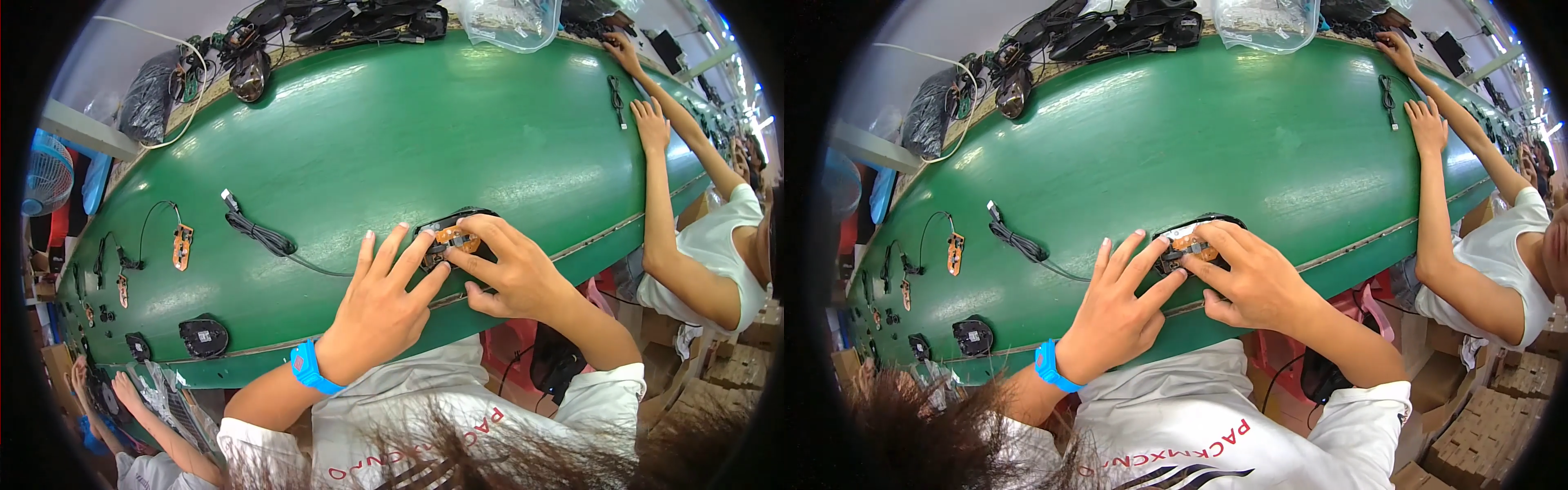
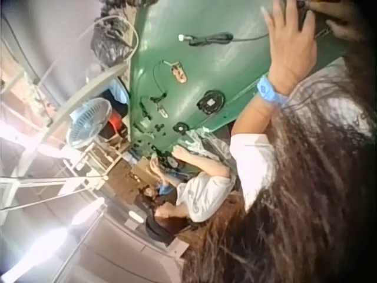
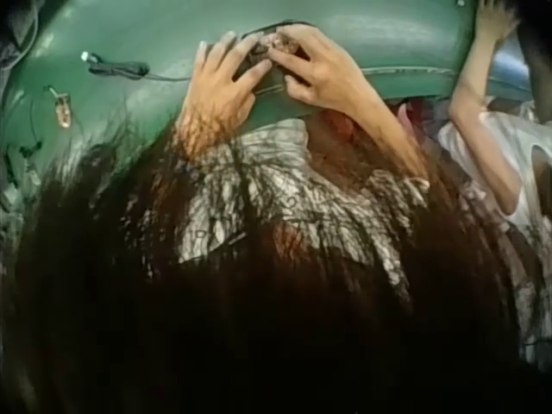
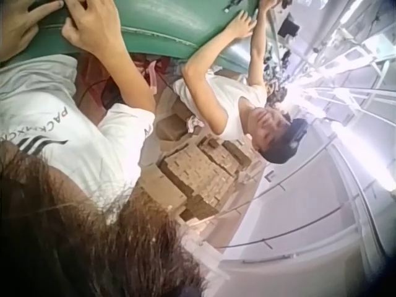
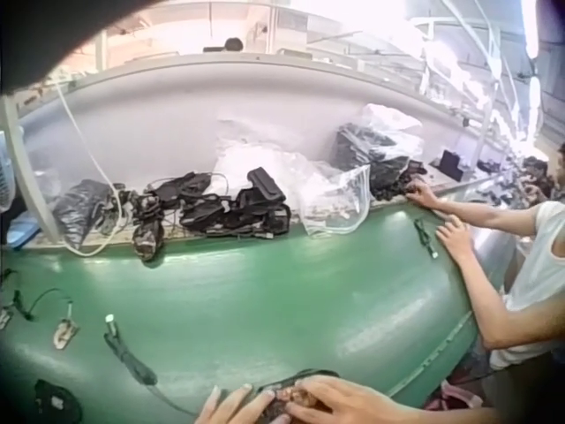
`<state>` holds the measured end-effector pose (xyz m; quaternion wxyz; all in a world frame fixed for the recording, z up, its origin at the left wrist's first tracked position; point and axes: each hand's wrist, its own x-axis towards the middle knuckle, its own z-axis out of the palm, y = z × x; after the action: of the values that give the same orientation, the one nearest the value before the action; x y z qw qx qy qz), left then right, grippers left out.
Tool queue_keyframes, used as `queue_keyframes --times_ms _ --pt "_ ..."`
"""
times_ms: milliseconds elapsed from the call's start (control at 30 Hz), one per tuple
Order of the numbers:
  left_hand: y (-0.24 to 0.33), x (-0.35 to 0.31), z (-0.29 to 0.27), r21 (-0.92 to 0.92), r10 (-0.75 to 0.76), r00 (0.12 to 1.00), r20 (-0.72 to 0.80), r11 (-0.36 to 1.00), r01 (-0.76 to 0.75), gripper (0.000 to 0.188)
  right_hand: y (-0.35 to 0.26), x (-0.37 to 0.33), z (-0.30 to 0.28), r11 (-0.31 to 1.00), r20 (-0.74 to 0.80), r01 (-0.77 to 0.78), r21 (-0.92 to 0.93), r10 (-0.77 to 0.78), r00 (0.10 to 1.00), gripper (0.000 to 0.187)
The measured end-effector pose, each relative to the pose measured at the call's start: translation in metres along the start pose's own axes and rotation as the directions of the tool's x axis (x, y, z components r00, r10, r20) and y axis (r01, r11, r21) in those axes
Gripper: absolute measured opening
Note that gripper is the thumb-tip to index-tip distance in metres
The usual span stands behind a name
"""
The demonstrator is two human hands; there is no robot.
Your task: Assembling internal components and outer shells of computer mice on a production line.
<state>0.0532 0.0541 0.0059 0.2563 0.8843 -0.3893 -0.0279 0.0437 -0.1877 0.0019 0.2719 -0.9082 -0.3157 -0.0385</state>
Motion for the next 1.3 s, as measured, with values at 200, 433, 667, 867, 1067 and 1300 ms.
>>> queue_keyframes --times_ms 200,433,667,867,1067,1300 --pt "-0.013 0.010 0.002 0.050 0.096 0.994 0.047 0.994 -0.098 0.047 0.003 -0.008 0.008 0.999 -0.070 0.006 0.033 -0.004 0.998 0.056" --pt "-0.018 0.016 0.002 -0.006 0.137 0.989 0.062 0.991 -0.137 0.040 0.016 -0.015 -0.003 0.999 -0.209 0.012 -0.039 -0.020 0.978 0.051" --pt "-0.021 0.016 0.004 -0.031 0.146 0.988 0.044 0.989 -0.145 0.040 0.021 -0.019 -0.004 0.989 -0.201 -0.120 -0.084 0.101 0.974 0.043" --pt "-0.021 0.016 0.006 -0.044 0.141 0.990 0.028 0.989 -0.139 0.041 0.035 -0.021 -0.018 0.994 -0.092 -0.051 -0.101 0.042 0.995 0.046" --pt "-0.019 0.016 0.008 -0.066 0.134 0.991 0.018 0.989 -0.133 0.042 0.049 -0.029 -0.023 0.999 0.037 -0.046 0.004 0.046 0.998 0.060" --pt "-0.018 0.019 0.007 -0.091 0.141 0.990 0.009 0.986 -0.140 0.043 0.056 -0.025 -0.028 0.988 0.088 -0.092 0.124 0.081 0.993 0.058"
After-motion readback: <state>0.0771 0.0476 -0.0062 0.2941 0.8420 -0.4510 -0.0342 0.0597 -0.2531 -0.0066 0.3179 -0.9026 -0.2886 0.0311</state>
